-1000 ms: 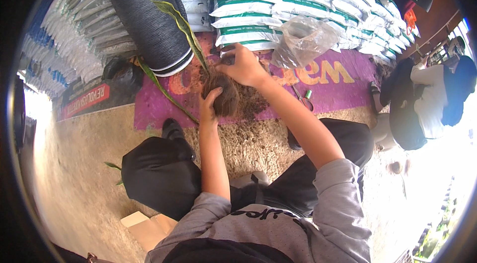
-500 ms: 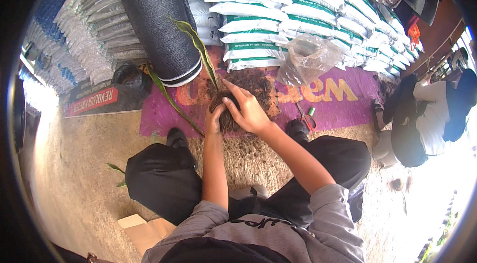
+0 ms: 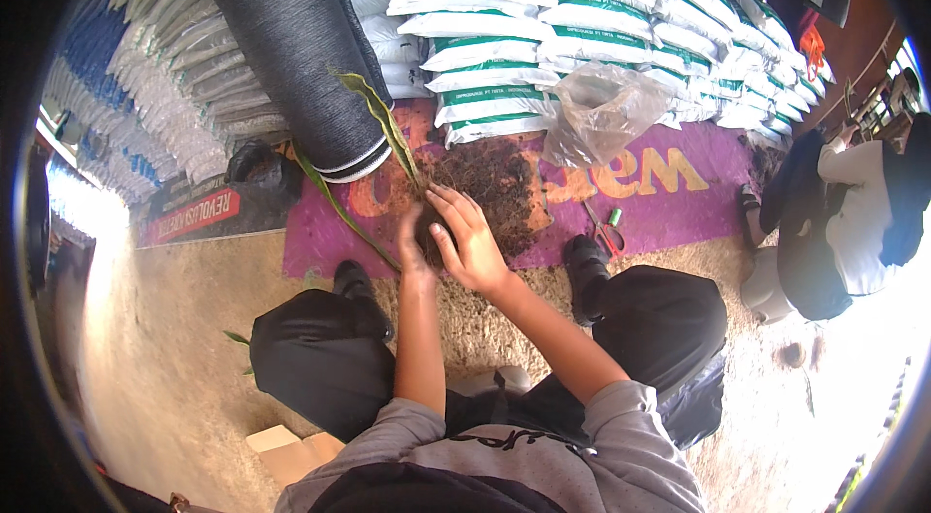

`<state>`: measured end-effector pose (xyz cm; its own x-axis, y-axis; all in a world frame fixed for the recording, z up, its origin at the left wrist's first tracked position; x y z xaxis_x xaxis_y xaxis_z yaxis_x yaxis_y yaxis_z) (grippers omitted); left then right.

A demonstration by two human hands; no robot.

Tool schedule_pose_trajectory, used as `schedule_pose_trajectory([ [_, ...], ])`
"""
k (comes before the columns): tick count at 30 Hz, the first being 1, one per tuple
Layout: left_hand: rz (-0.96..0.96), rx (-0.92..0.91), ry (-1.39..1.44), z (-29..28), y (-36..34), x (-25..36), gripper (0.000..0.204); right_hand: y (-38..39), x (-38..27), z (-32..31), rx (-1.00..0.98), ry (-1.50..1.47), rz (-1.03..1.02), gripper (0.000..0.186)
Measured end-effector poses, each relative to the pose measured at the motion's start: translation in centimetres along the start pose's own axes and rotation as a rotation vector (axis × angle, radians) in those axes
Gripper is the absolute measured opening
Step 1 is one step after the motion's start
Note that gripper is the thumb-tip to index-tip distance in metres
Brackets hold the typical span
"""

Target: The person sits on the floor and uses their hands to loosen and shape the soil around the roots of a small plant. They repeatedly pick up the root ball, crumble the soil, and reposition the plant on a purple mat.

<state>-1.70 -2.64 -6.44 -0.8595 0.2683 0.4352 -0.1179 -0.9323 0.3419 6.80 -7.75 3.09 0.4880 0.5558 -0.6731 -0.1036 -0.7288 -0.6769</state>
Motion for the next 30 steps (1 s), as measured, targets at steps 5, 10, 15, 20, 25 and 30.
schedule_pose_trajectory([
  [5,-0.025,0.077,-0.026,0.6,0.5,-1.1,0.035,1.1,0.6,-0.5,0.081,-0.005,-0.010,0.042],
  [10,-0.050,-0.018,0.003,-1.5,-1.3,-2.3,0.035,1.6,2.7,-0.4,0.065,-0.134,0.104,0.038],
  [15,0.022,0.115,-0.070,1.1,-0.3,-0.9,0.038,-0.3,4.2,-2.4,0.282,-0.224,0.335,0.034],
  [20,0.038,0.129,-0.055,0.9,-0.3,-0.5,0.040,0.4,4.2,-1.3,0.171,-0.122,0.343,0.056],
  [25,0.026,0.098,-0.072,-0.2,-1.3,-0.5,0.045,1.2,4.2,0.1,-0.030,-0.049,0.292,0.067],
  [30,-0.033,0.174,-0.131,1.1,-0.3,-1.2,0.043,-0.2,5.9,-2.7,0.299,-0.212,0.479,0.046],
])
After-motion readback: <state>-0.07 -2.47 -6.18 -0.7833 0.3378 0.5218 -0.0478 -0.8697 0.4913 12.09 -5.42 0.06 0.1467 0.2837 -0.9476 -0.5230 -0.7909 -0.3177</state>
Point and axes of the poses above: each hand's wrist, its own y-axis away from the middle knuckle, its own z-axis out of the palm, x = y × z, the point moved 5 cm from there along -y, towards the middle knuckle, and after that the axes turned 13 degrees about x, right-handed, at the moved point
